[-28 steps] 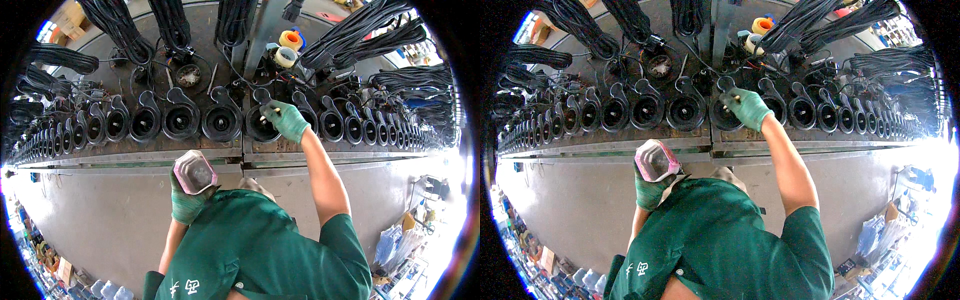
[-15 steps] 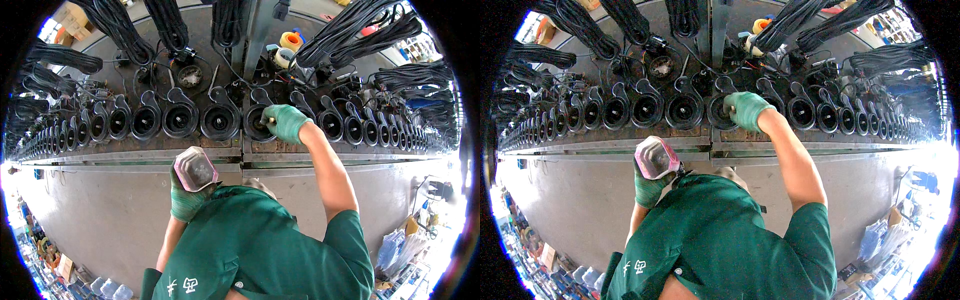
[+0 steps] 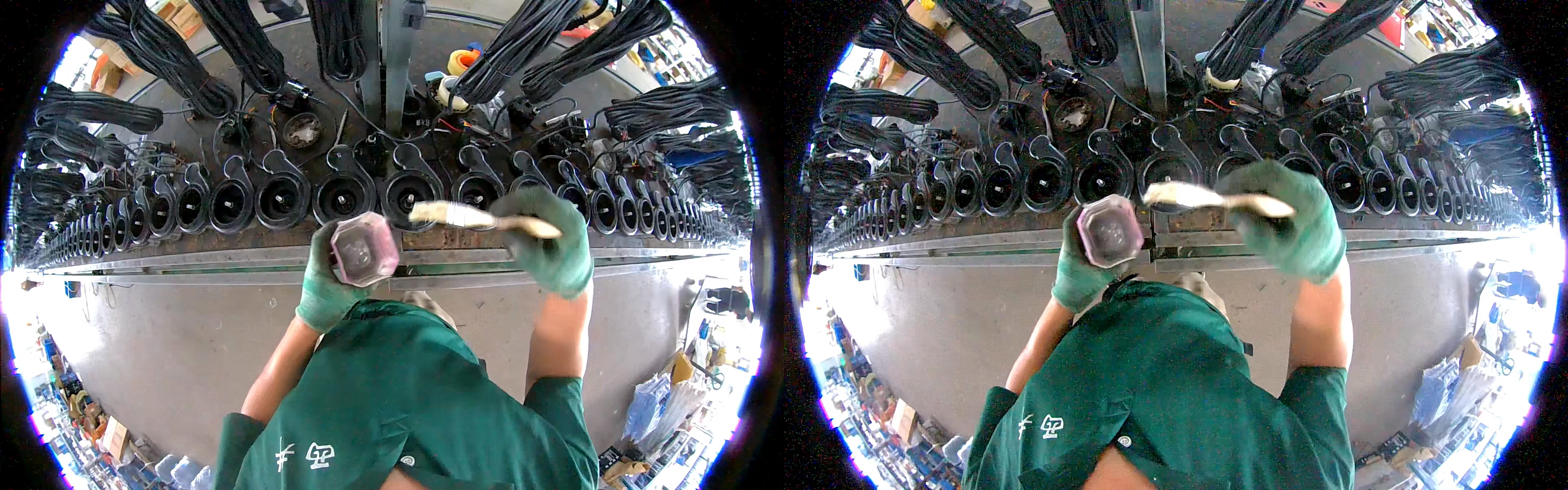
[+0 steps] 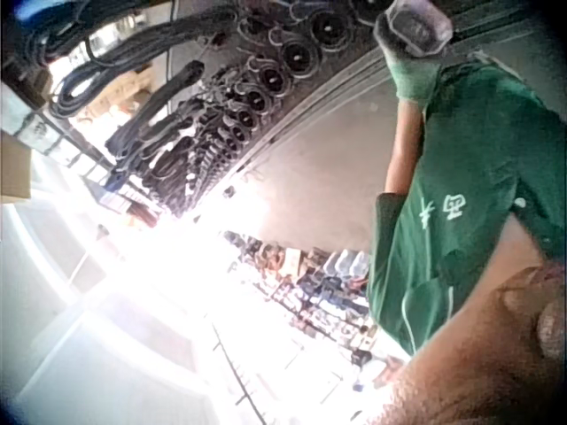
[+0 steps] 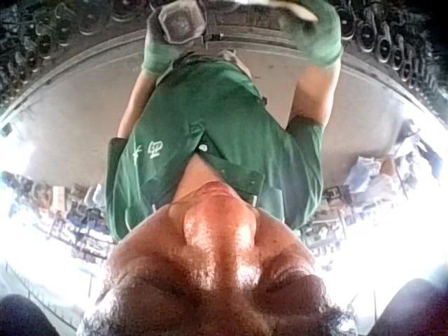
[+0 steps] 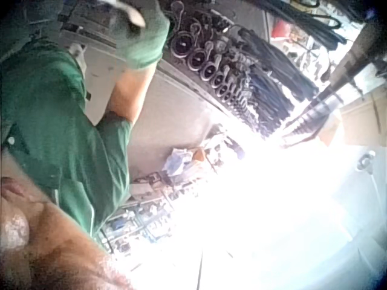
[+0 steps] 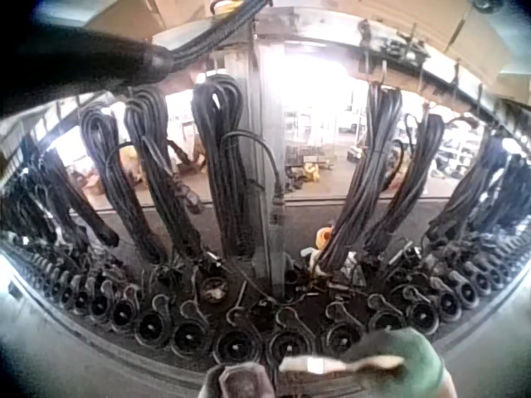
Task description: The person uses a brush to apply a dark adhesive from a small container onto the center of a series of black circular components arranged on a workbench. The person repeatedly dips the brush into the container and applies the substance to each component in sequence.
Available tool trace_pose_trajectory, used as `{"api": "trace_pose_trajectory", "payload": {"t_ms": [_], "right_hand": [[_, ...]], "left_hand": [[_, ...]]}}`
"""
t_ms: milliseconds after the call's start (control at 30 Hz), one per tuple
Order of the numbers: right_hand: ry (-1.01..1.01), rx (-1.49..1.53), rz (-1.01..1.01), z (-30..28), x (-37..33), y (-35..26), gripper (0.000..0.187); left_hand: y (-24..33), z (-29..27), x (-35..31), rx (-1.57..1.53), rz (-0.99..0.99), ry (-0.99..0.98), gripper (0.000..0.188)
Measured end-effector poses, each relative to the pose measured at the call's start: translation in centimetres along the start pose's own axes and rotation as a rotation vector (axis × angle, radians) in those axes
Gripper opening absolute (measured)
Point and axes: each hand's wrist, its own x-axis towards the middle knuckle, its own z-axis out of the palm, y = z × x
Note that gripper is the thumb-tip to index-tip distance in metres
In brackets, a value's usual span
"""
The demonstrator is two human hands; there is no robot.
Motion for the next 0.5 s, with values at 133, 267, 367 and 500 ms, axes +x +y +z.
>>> {"api": "trace_pose_trajectory", "payload": {"t_ms": [133, 267, 367, 500], "right_hand": [[-0.015, 0.035, 0.010, 0.8, -2.5, -1.7, 0.027], [-0.137, -0.121, 0.027, 1.5, -3.8, -0.5, 0.034], [-0.152, -0.141, 0.017, 1.3, -4.3, 0.8, 0.033], [-0.206, -0.153, 0.055, 0.6, -4.8, 2.4, 0.031]], "left_hand": [[-1.1, 3.6, 1.8, -0.017, 0.061, -0.031, 0.105], [0.6, 5.5, 3.2, 0.241, 0.199, -0.067, 0.099], [1.0, 7.0, 3.7, 0.299, 0.290, -0.081, 0.101], [1.4, 8.7, 4.0, 0.334, 0.313, -0.102, 0.105]]}}
